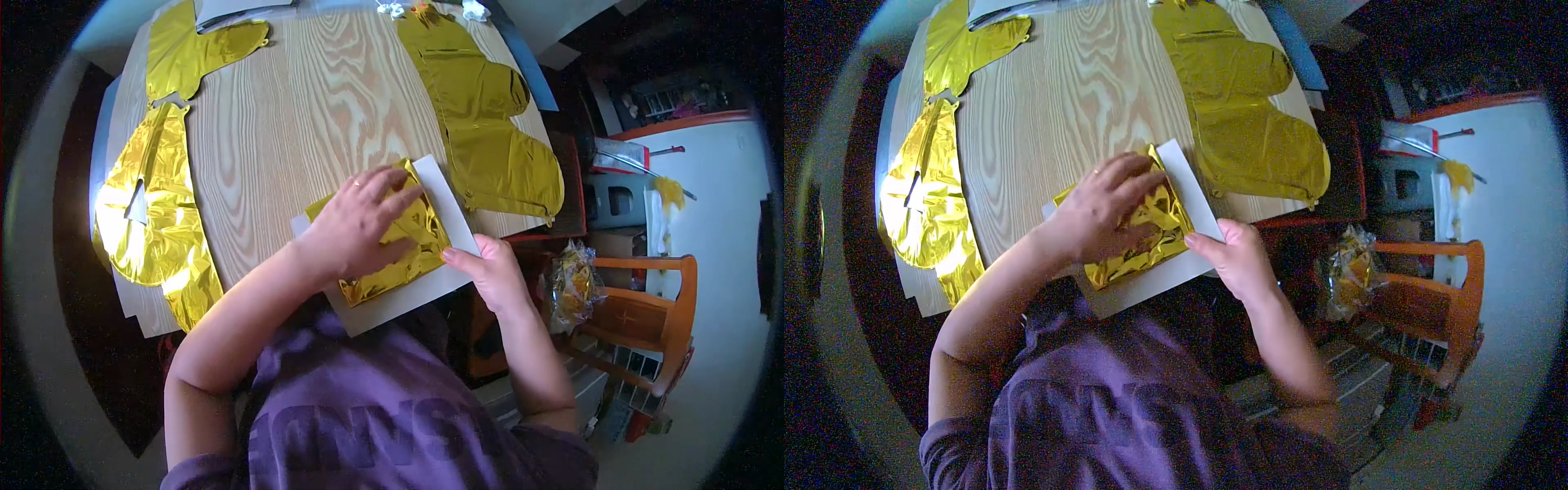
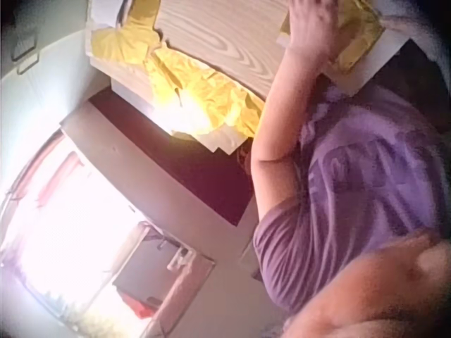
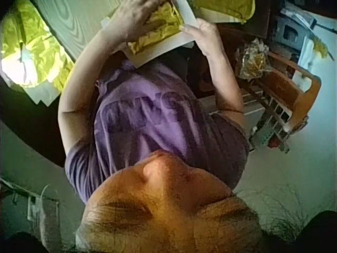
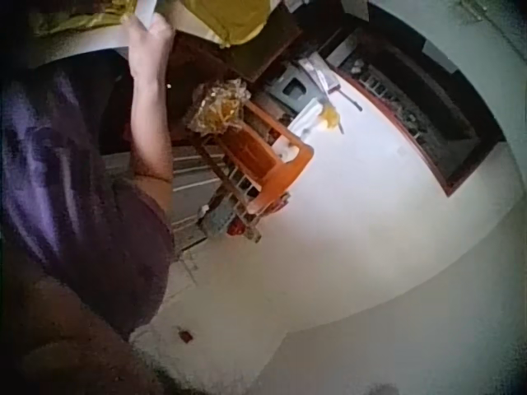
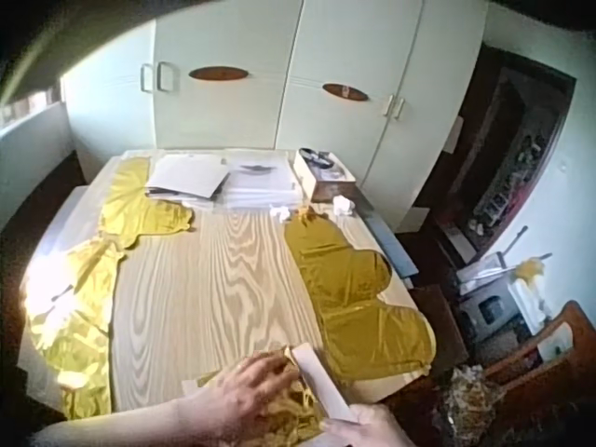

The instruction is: Folding gold foil balloons into a square shape over white backing sheets.

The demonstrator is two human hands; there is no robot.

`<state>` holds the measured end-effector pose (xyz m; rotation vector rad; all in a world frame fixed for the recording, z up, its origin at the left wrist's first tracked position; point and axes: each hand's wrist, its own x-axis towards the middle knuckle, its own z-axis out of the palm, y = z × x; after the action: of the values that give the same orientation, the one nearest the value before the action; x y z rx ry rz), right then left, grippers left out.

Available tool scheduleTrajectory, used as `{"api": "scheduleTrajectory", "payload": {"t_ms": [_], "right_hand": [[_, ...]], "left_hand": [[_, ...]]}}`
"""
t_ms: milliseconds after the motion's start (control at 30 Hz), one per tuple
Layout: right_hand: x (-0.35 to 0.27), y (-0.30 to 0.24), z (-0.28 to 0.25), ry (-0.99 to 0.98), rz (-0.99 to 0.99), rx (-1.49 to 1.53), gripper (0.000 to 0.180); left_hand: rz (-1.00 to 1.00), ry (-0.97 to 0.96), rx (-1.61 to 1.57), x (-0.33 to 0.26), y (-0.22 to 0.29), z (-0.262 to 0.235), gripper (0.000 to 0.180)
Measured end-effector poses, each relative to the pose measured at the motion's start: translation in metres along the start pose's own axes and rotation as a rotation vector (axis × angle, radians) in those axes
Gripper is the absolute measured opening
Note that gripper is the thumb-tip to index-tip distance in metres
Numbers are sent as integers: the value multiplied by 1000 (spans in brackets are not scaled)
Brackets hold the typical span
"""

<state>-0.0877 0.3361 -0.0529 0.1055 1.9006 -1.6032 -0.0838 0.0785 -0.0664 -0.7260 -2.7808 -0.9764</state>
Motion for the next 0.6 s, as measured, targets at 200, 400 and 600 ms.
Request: {"api": "scheduleTrajectory", "payload": {"t_ms": [200, 400, 600], "right_hand": [[4, 4, 5, -37, -51, 227, 21], [4, 12, 14, -74, -86, 280, 20], [1, 14, 23, -66, -96, 339, 25]], "left_hand": [[-372, 69, -349, 35, -22, -32, 34], [-585, -166, -443, 48, -24, -57, 26], [-722, -278, -539, 47, -27, -71, 30]]}}
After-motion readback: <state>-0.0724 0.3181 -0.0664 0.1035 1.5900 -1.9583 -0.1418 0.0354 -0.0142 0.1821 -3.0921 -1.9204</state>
